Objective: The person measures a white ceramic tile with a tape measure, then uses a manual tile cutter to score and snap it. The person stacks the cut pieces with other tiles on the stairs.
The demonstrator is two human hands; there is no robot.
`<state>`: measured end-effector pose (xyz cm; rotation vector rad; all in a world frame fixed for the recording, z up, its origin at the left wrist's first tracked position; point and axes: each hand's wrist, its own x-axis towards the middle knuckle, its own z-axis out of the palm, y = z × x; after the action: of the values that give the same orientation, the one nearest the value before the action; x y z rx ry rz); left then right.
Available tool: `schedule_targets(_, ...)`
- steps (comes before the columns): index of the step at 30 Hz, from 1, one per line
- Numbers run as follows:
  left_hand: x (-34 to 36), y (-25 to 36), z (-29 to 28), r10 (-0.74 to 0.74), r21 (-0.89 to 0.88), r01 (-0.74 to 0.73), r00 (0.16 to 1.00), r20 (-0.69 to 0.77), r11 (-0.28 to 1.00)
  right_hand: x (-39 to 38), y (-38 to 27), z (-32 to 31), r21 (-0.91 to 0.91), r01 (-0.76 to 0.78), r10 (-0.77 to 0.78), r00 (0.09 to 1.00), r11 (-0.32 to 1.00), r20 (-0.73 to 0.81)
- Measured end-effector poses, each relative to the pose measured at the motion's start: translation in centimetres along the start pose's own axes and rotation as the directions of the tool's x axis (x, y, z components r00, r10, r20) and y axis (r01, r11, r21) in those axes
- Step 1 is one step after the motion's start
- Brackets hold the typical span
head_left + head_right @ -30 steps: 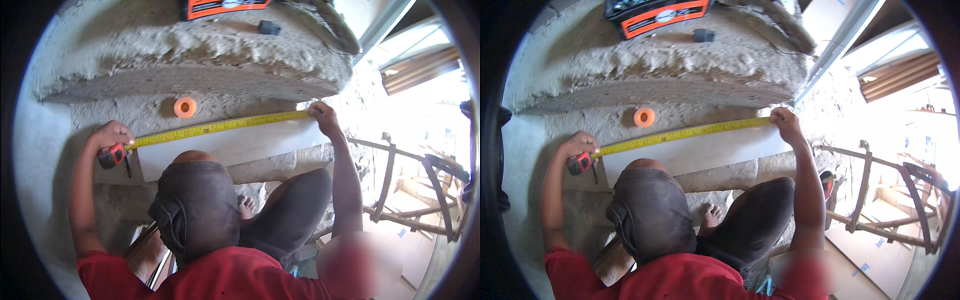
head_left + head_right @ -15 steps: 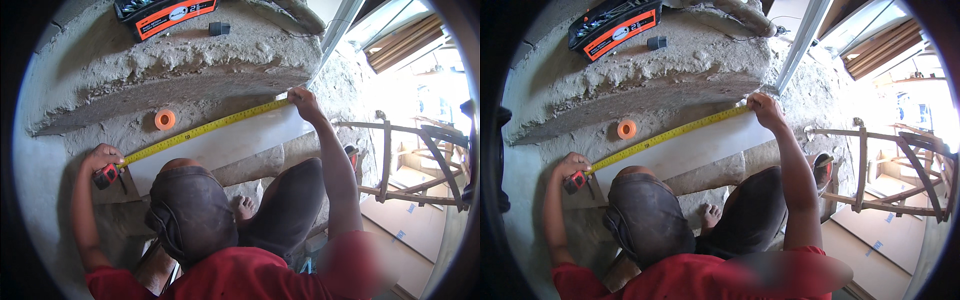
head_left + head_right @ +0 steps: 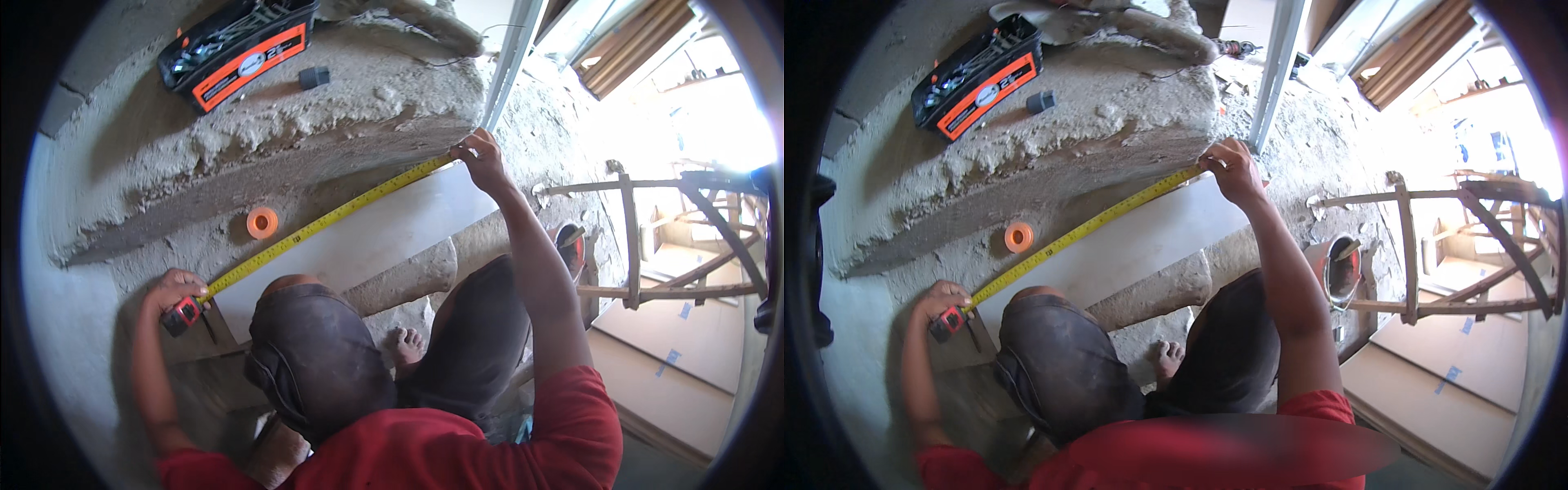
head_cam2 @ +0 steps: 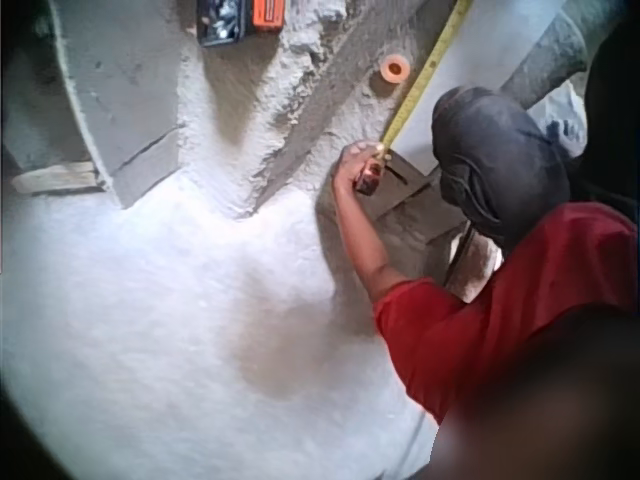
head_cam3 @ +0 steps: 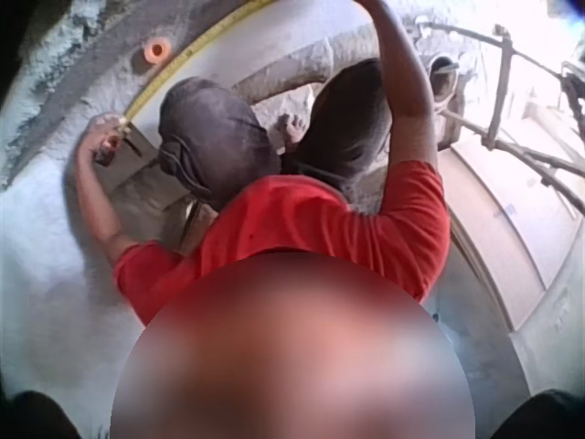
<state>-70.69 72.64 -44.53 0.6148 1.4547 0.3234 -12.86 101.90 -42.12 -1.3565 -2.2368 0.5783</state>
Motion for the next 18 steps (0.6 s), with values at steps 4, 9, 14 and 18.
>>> schedule_targets(4,-0.4,0.8,-0.2,0.007,-0.016,-0.006,0.995,0.103,1.000,-0.7,-1.4,-1.5,0.149,-0.074,0.075,0.997,0.986,0.000)
schedule_targets(9,-4.3,3.8,0.6,-0.057,0.017,0.054,0.940,0.337,0.998,-3.2,-4.0,-3.8,0.313,-0.266,0.266,0.963,0.912,0.043)
schedule_targets(14,-7.1,7.2,3.9,-0.055,0.163,-0.003,0.934,0.352,0.987,-6.2,-9.1,-3.2,0.377,-0.212,0.203,0.977,0.902,0.064)
schedule_targets(18,-5.8,10.2,5.8,-0.068,0.354,-0.081,0.918,0.390,0.932,-7.9,-13.4,-1.1,0.466,-0.265,0.183,0.960,0.844,0.213)
